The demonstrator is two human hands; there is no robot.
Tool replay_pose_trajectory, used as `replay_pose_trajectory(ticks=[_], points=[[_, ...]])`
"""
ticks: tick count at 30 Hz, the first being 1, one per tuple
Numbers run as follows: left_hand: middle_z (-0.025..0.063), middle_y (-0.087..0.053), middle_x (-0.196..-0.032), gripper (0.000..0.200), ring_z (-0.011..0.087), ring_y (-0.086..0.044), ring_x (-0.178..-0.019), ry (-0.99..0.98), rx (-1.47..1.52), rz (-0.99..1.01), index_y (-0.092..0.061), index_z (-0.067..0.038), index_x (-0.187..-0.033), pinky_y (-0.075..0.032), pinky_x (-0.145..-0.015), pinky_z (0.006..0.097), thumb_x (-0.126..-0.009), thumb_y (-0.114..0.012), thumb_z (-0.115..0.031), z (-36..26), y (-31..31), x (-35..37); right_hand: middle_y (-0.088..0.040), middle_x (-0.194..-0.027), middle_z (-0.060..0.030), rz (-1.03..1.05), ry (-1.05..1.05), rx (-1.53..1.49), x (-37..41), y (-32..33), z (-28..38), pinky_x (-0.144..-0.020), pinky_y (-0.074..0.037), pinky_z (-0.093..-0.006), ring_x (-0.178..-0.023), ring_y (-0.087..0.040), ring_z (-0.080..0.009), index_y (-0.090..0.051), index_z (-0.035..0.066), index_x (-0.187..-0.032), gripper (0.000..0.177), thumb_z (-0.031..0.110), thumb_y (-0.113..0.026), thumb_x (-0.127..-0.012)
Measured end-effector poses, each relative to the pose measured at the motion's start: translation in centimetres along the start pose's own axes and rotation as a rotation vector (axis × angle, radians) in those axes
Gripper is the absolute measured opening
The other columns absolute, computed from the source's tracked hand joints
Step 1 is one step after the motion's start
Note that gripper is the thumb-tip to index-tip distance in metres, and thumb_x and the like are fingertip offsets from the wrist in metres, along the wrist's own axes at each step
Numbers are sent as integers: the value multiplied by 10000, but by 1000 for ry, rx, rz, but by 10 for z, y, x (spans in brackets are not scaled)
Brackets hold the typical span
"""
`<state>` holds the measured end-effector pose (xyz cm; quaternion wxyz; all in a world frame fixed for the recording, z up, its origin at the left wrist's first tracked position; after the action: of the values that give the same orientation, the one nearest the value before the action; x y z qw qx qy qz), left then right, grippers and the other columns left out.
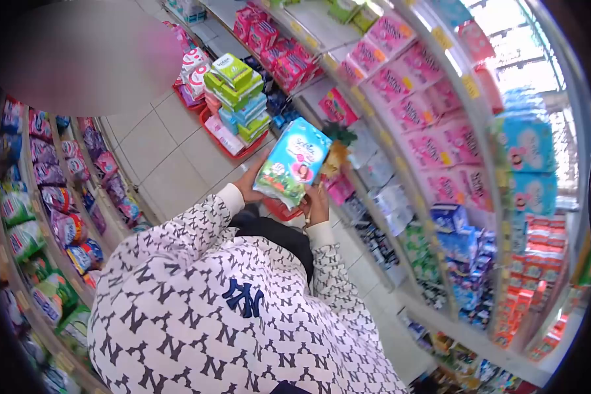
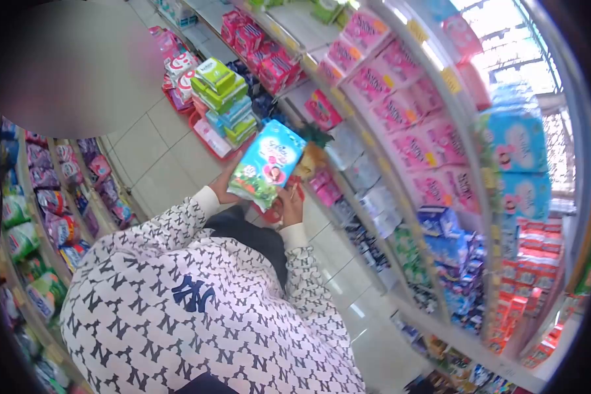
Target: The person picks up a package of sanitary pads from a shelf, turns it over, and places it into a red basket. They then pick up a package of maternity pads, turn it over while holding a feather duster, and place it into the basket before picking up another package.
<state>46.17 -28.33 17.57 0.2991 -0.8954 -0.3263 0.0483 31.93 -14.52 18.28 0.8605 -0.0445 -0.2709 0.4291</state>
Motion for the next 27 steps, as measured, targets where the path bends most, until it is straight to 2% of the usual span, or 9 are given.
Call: replay_pose_trajectory(ticks=[2, 4, 6, 11, 14, 17, 20, 22, 27], points=[[107, -536, -1355, 666, 231, -524, -1232, -249, -53, -77, -435, -90, -1390, -394, -1060, 441, -918, -519, -553, 2, 5, -8, -621, -1008, -69, -19, 203, 408, -4, 5, 36, -707, -541, -315, -907, -616, -157, -540, 55, -1191, 312, 276, -537, -971], [112, -547, -1343, 626, 261, -526, -1231, 348, 874, 139, -455, -98, -1383, -394, -1062, 474, -920, -538, -512, 7, -7, -25, -604, -885, -55, -91, 538, 813, 16, 17, 82, -628, -495, -238, -779, -596, -96, -574, 50, -1110, 308, 326, -496, -998], [114, -542, -1351, 598, 271, -535, -1220, 330, 865, 152, -450, -102, -1386, -404, -1055, 473, -929, -538, -478, -18, -12, -27, -625, -795, -89, -134, 235, 530, 14, 75, 87, -580, -489, -274, -655, -592, -110, -582, 38, -1106, 417, 410, -417, -1012], [148, -535, -1349, 601, 279, -562, -1187, 275, 852, 146, -446, -70, -1380, -415, -1047, 479, -941, -521, -474, -41, -17, -28, -528, -643, 15, -454, 484, 1150, 48, 124, 169, -505, -374, -258, -556, -486, -81, -646, 48, -948, 301, 313, -508, -995], [146, -611, -1233, 556, 267, -610, -1114, 251, 740, 75, -511, -58, -1299, -458, -1005, 450, -926, -559, -468, -47, -19, -28, -590, -670, -26, -398, 644, 956, 93, 30, 205, -532, -417, -290, -569, -543, -123, -664, 40, -937, 189, 207, -575, -952], [139, -654, -1154, 525, 245, -651, -1030, 257, 602, 79, -557, -38, -1234, -507, -938, 405, -908, -599, -447, -52, -29, -32, -645, -728, -108, 143, 884, 1496, 109, -46, 198, -585, -464, -313, -623, -614, -187, -659, 25, -958, 157, 167, -604, -919], [141, -668, -1111, 522, 225, -675, -960, 268, 473, 112, -571, -1, -1200, -549, -869, 364, -894, -627, -420, -57, -42, -26, -647, -740, -132, -55, 1014, 1245, 66, -4, 216, -580, -462, -324, -617, -608, -222, -655, -9, -932, 161, 147, -623, -902], [125, -678, -1091, 506, 195, -686, -921, 326, 519, 96, -577, -20, -1197, -555, -861, 350, -889, -634, -417, -70, -57, -15, -607, -689, -116, -363, 712, 1120, 50, 21, 246, -541, -420, -315, -564, -534, -202, -648, -6, -879, 150, 136, -609, -911], [162, -617, -1206, 547, 237, -643, -1047, 416, 637, 76, -483, -13, -1311, -521, -930, 389, -918, -591, -378, -45, -37, -15, -544, -634, -127, 68, 968, 1275, 100, -22, 215, -521, -389, -313, -541, -486, -195, -636, 0, -857, 148, 144, -636, -894]])
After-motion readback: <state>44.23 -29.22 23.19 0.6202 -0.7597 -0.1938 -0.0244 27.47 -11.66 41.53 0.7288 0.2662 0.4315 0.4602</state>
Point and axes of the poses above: each hand's wrist, its own x-axis away from the middle knuckle, its own y-axis out of the back of the hand, z = x × y, the point moved 5 cm from there along -x, towards the middle knuckle
